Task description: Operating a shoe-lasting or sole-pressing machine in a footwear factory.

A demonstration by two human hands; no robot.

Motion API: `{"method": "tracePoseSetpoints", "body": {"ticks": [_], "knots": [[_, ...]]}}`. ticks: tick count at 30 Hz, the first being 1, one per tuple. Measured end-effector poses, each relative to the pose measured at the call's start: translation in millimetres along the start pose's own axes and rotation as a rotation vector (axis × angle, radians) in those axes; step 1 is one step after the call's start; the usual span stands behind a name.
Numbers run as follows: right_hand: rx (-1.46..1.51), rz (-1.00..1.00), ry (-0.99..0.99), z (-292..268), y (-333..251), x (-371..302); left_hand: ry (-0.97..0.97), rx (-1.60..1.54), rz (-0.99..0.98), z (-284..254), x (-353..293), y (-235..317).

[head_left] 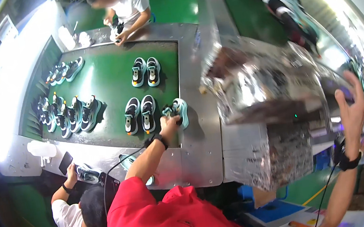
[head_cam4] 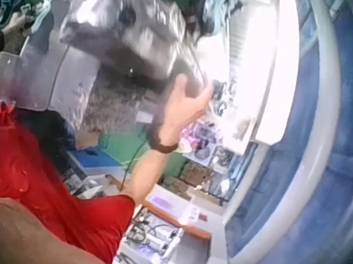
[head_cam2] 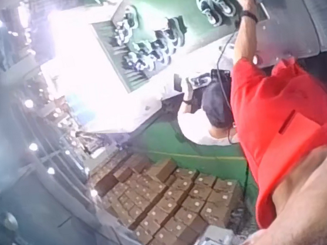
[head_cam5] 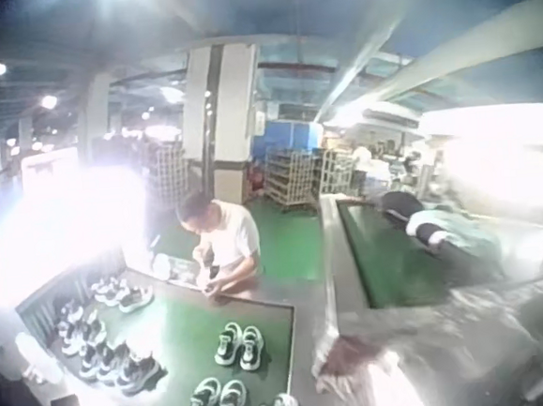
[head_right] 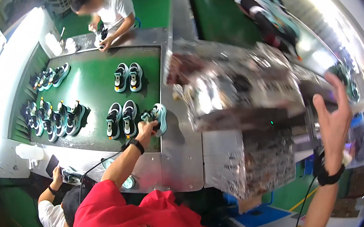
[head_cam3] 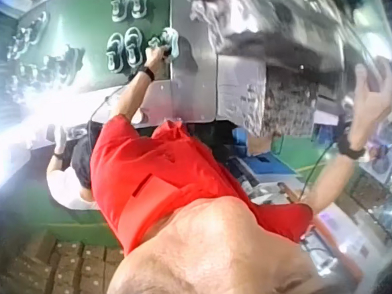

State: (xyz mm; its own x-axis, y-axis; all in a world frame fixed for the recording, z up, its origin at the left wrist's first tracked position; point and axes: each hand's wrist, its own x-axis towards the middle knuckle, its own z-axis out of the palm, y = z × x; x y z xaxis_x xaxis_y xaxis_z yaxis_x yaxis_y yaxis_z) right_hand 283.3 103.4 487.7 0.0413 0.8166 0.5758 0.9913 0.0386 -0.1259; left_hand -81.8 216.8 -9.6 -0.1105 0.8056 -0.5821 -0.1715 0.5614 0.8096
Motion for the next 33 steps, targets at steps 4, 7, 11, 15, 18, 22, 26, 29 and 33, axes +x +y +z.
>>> {"method": "tracePoseSetpoints", "body": {"ticks": [4,7,11,15,18,22,26,29,33], "knots": [[-0.04,-0.12,-0.15,75.4,11.1,116.9,0.101,0.117,0.081,6.2,103.5,38.8],[-0.051,-0.055,-0.23,121.7,0.1,169.6,0.385,0.356,0.31,17.4,185.7,58.1],[-0.242,0.012,-0.205,152.0,14.0,195.2,0.523,0.704,0.508,9.8,268.5,68.2],[-0.442,0.002,-0.225,131.7,33.4,193.5,0.504,0.8,0.429,35.2,272.4,85.0],[-0.387,0.024,-0.232,129.9,30.5,190.7,0.45,0.78,0.46,28.1,272.6,81.1],[-0.257,-0.06,-0.172,135.9,22.9,180.6,0.358,0.784,0.674,3.2,259.1,30.3],[-0.176,-0.111,-0.129,147.3,-10.0,165.0,-0.326,-0.025,0.446,-12.9,128.7,-20.9],[-0.006,-0.124,0.058,101.3,-11.4,155.0,-0.431,0.442,0.463,16.5,10.6,-16.5],[0.207,-0.185,0.309,15.9,-19.4,111.4,-0.846,0.024,0.051,64.9,-145.7,24.3]]}}
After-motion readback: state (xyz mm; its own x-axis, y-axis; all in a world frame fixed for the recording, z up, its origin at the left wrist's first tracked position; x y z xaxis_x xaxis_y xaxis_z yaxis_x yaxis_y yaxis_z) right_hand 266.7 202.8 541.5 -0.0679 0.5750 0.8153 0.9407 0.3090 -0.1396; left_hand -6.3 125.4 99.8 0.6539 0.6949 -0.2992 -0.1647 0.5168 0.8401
